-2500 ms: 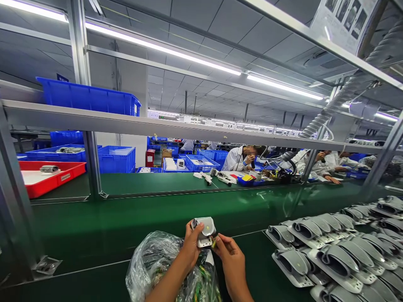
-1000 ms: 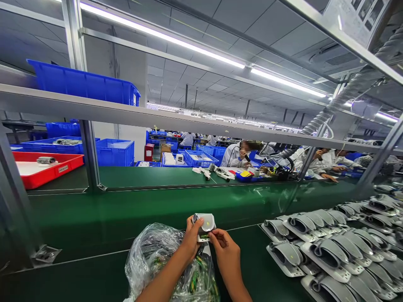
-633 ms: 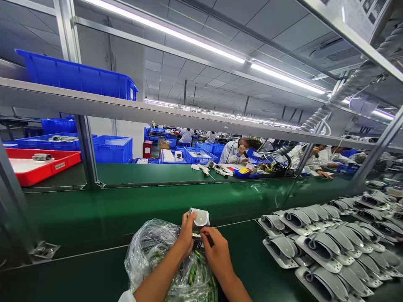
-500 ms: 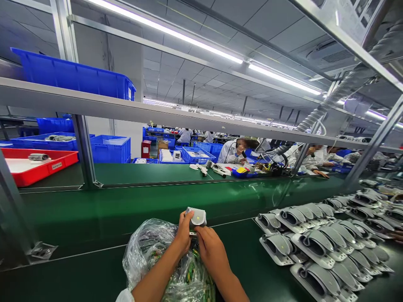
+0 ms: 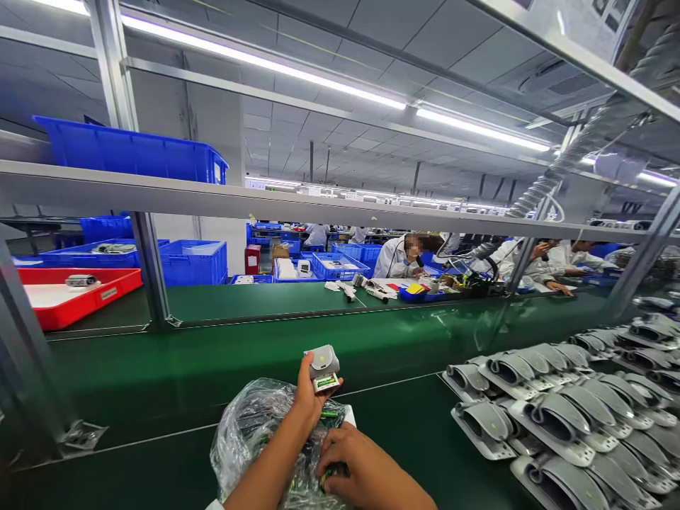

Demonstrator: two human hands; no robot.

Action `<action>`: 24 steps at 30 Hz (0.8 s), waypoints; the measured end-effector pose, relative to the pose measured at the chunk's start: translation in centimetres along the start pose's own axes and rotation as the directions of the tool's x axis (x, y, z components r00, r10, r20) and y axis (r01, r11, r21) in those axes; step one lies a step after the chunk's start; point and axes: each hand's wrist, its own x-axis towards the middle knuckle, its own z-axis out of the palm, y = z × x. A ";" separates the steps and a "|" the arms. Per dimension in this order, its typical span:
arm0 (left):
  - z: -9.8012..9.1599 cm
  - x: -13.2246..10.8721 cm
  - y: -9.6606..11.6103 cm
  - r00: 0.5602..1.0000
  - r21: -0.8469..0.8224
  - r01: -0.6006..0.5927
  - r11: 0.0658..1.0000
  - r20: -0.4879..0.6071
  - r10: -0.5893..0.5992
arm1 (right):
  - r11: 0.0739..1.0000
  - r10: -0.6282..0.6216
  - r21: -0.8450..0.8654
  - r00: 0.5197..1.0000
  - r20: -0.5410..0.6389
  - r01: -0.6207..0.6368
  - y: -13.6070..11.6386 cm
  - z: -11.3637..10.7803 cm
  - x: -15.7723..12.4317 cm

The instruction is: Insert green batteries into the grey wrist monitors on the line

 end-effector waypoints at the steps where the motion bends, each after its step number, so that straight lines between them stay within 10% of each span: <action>1: 0.1 -0.1 -0.1 1.000 0.019 0.003 1.000 0.012 -0.003 | 1.000 0.000 0.012 0.999 -0.052 0.000 0.1 0.1 0.2; 5: 0.1 -0.4 -0.5 0.996 0.104 0.020 0.994 0.088 -0.030 | 0.945 0.167 0.324 0.927 -0.334 -0.054 1.4 0.0 1.3; 13: -0.1 -1.3 -1.5 0.926 0.154 0.054 0.987 0.361 -0.107 | 0.654 0.600 0.745 0.511 -0.616 0.131 6.1 0.3 2.6; 24: 0.1 -1.8 -1.1 0.883 0.086 0.151 0.985 0.437 -0.173 | 0.867 0.443 0.499 0.459 -0.770 0.000 6.5 1.4 2.3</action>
